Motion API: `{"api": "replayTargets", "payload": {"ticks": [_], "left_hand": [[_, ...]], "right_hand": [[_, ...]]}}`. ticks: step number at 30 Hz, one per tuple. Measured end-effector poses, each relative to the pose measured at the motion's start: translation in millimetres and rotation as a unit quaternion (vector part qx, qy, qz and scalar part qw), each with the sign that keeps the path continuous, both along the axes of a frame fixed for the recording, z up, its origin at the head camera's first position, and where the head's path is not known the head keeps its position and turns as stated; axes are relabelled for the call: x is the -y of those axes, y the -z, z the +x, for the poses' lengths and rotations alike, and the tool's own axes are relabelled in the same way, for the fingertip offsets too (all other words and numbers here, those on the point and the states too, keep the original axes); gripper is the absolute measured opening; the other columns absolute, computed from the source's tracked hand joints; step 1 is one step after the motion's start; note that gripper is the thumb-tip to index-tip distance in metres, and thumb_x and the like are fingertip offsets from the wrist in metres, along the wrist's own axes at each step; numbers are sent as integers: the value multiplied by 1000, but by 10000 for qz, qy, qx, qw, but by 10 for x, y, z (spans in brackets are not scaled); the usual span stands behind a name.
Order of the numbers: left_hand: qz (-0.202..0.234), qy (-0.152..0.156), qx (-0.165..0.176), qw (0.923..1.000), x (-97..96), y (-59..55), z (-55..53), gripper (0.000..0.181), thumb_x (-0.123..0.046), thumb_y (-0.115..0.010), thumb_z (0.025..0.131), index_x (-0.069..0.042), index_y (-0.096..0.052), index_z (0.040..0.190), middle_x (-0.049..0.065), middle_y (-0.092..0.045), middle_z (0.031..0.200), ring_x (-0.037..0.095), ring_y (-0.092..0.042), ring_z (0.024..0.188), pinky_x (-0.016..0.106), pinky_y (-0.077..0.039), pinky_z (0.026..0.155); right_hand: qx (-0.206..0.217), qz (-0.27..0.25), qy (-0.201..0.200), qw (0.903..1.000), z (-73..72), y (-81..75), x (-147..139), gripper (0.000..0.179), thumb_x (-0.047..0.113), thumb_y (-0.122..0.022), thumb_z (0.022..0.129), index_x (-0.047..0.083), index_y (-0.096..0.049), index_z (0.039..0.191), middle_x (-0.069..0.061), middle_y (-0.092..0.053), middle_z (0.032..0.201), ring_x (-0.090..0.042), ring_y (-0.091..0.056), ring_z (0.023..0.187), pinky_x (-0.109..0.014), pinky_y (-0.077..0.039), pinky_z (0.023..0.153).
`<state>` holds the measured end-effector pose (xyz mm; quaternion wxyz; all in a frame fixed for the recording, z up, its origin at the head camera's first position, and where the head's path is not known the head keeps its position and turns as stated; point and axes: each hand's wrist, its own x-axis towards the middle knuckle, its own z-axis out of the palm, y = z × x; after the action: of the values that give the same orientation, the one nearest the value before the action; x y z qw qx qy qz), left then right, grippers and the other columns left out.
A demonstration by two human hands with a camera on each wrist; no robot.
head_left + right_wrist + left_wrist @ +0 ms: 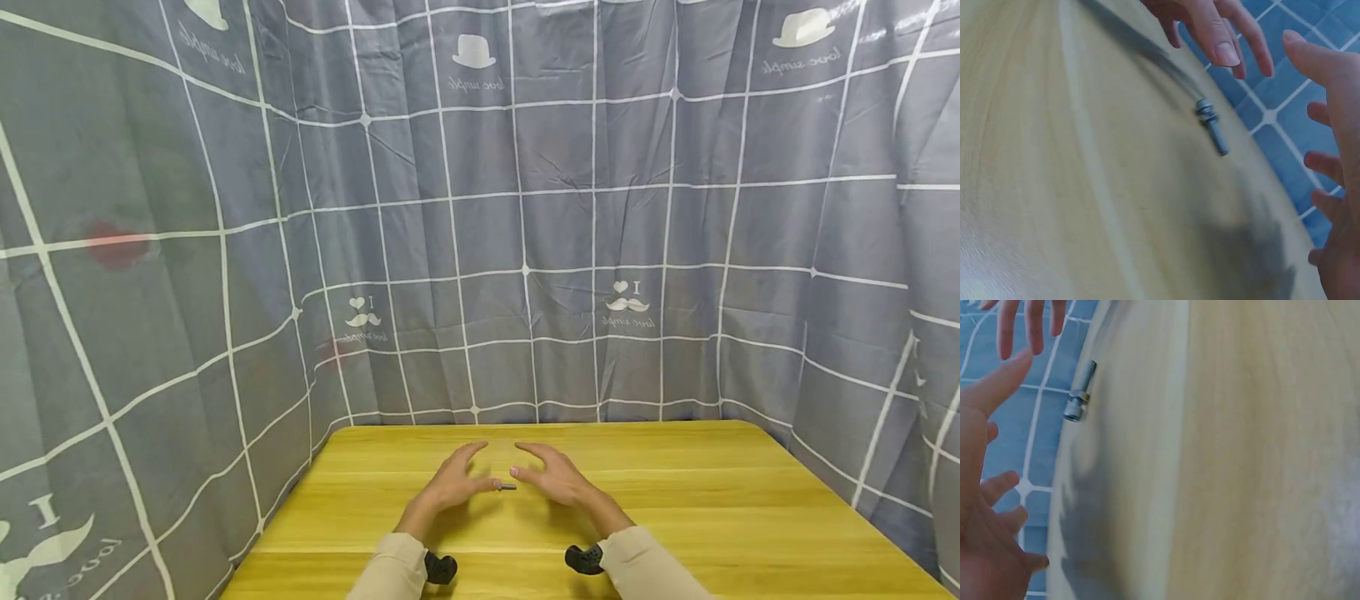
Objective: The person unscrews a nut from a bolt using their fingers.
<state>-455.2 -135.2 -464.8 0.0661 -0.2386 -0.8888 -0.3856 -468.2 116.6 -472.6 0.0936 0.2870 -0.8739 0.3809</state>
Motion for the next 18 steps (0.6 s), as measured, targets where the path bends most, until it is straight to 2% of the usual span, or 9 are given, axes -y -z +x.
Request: {"api": "replayTargets", "payload": {"ticks": [4, 7, 12, 18], "left_hand": [[252, 18, 118, 9996, 0, 104, -54, 71, -30, -84, 89, -1, -54, 146, 26, -48, 150, 52, -45, 135, 68, -37, 106], [239, -46, 140, 9996, -12, 145, -75, 56, -23, -86, 88, 3, -65, 133, 27, -56, 141, 53, -47, 131, 68, -38, 105], [97, -96, 60, 9999, -35, 167, -66, 29, -13, -86, 85, 2, -76, 108, 30, -59, 133, 55, -49, 126, 69, -38, 103], [-13, -157, -139, 9998, -58, 191, -116, 14, -11, -87, 85, -1, -81, 92, 32, -59, 131, 54, -52, 123, 68, -40, 102]], "right_hand": [[163, -127, 0, 9998, -2, 145, 52, 59, 44, -67, 100, 4, -60, 143, -22, -55, 144, -49, -46, 135, -69, -35, 105], [240, 36, 23, 9997, 8, 222, 97, 49, 37, -72, 98, 2, -68, 132, -25, -57, 141, -52, -47, 133, -75, -28, 106], [81, 361, 307, 9988, 22, 268, 170, 27, 29, -79, 92, 10, -79, 112, -25, -59, 137, -53, -49, 129, -84, -17, 102], [-416, 252, 754, 9960, 34, 286, 246, 11, 21, -81, 90, 12, -84, 97, -22, -67, 126, -49, -59, 118, -74, -33, 100]]}}
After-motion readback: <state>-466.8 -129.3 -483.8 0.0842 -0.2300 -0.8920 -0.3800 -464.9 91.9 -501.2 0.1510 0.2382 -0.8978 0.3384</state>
